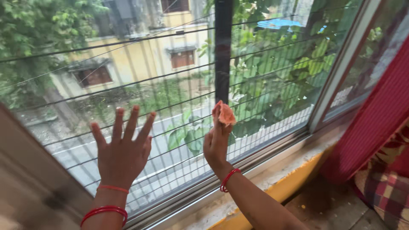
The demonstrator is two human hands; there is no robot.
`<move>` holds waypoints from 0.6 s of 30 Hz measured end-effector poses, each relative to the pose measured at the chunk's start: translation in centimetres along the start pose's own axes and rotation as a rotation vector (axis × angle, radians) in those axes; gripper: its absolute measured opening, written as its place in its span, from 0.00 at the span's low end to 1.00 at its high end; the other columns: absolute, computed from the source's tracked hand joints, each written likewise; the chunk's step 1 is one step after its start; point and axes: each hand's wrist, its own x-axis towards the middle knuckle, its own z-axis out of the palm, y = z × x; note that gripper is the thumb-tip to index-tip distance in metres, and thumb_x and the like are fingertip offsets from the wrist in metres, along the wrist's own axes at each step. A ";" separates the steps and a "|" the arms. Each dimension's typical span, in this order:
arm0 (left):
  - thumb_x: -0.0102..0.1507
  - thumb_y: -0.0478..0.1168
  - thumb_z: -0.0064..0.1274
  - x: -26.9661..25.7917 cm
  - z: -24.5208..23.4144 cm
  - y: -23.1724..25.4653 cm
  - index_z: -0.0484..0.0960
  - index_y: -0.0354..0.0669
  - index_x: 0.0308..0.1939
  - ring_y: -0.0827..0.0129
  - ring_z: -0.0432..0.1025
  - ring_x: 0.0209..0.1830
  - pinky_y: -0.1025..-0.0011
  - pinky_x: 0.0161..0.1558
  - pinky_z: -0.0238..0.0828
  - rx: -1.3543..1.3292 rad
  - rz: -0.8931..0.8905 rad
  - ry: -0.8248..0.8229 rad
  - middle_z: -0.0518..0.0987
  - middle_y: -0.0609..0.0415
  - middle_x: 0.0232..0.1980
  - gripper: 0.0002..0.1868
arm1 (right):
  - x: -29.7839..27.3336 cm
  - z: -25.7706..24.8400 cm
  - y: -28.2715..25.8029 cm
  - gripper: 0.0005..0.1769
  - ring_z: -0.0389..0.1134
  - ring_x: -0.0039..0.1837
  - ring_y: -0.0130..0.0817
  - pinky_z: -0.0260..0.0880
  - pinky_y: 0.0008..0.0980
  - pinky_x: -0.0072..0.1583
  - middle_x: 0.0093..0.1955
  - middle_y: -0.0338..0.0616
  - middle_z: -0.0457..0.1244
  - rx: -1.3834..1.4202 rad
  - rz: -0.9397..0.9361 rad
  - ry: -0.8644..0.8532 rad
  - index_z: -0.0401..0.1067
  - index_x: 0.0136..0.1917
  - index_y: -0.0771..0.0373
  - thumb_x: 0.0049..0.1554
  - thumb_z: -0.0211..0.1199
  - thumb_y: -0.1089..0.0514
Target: The person wipes the interior surface of a window with a pink cloth. The person uses their right hand to wipe the glass while their left hand rests on the window frame for support. The person cleans different sections of the window in a repetitive wiping motion.
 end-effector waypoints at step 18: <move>0.73 0.58 0.40 -3.8 -5.3 -5.3 0.54 0.41 0.82 0.43 0.44 0.88 0.45 0.83 0.42 -0.607 -0.225 0.273 0.48 0.38 0.86 0.39 | -5.4 12.6 -13.4 0.25 0.52 0.81 0.59 0.47 0.53 0.83 0.78 0.68 0.49 0.142 -0.772 -0.440 0.62 0.73 0.73 0.66 0.60 0.62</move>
